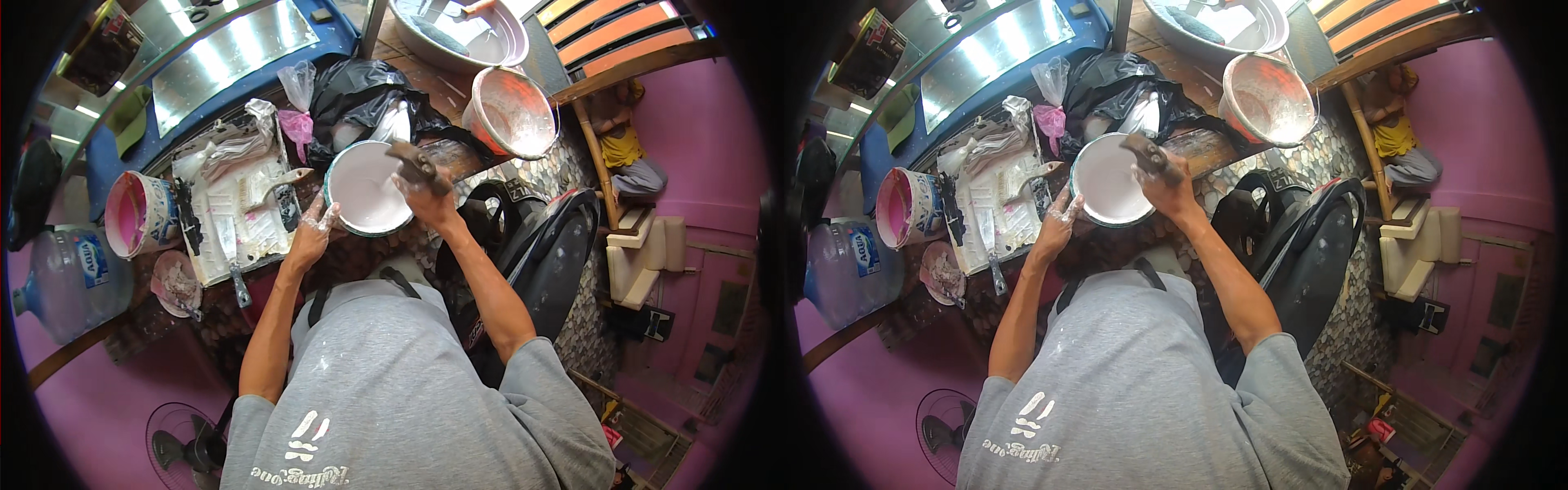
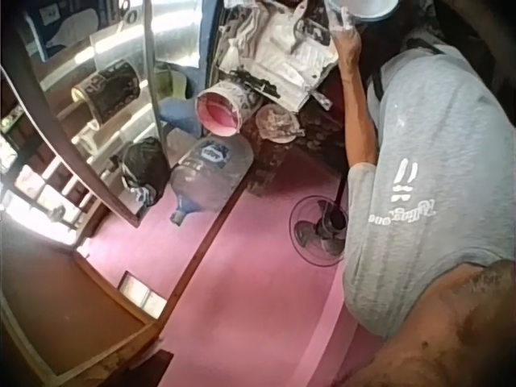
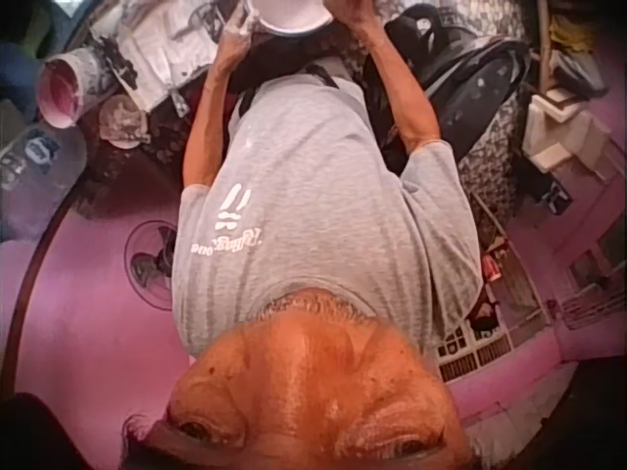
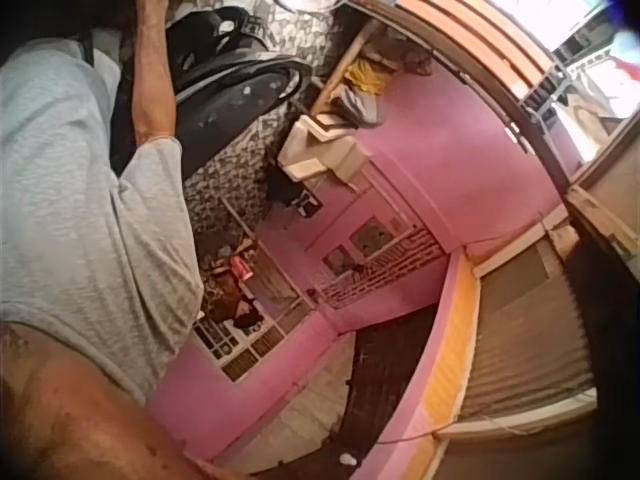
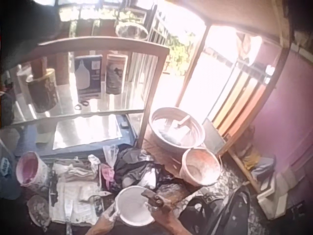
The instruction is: The person squeezes white material from a cloth into a container, stirs it with a tool, and then uses a brush to apply white paint from the container onto a surface.
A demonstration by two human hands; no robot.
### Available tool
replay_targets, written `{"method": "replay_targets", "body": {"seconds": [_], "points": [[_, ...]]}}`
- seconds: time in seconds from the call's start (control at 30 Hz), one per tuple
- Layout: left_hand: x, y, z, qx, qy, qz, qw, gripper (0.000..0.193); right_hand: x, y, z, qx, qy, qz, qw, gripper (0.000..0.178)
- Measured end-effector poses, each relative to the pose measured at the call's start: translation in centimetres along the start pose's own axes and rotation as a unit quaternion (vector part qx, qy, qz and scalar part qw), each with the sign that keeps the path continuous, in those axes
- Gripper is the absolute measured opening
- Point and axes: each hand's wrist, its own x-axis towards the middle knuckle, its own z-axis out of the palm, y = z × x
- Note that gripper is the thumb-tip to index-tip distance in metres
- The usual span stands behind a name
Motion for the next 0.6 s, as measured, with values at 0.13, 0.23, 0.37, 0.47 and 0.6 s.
{"method": "replay_targets", "body": {"seconds": [0.13, 0.23, 0.37, 0.47, 0.6], "points": [[-0.2, 1.3, 0.3, -0.03, -0.03, -0.009, 0.999, 0.054, -1.4, -1.5, 1.8, 0.1, -0.053, 0.027, 0.993, 0.024], [-0.3, 2.6, 0.0, -0.064, -0.06, -0.048, 0.995, 0.053, 1.2, -0.4, 4.0, 0.065, -0.006, -0.043, 0.997, 0.019], [-0.4, 3.3, -0.1, -0.059, -0.051, -0.06, 0.995, 0.053, 1.9, 1.8, 1.7, 0.108, 0.042, 0.011, 0.993, 0.017], [-0.2, 1.6, -0.2, 0.06, -0.003, 0.04, 0.997, 0.055, -0.9, 0.6, -0.7, 0.066, 0.004, 0.033, 0.997, 0.02], [-0.2, 1.8, 0.0, 0.026, -0.015, 0.017, 0.999, 0.056, -1.5, -1.4, 2.7, 0.053, -0.005, -0.003, 0.999, 0.02]]}}
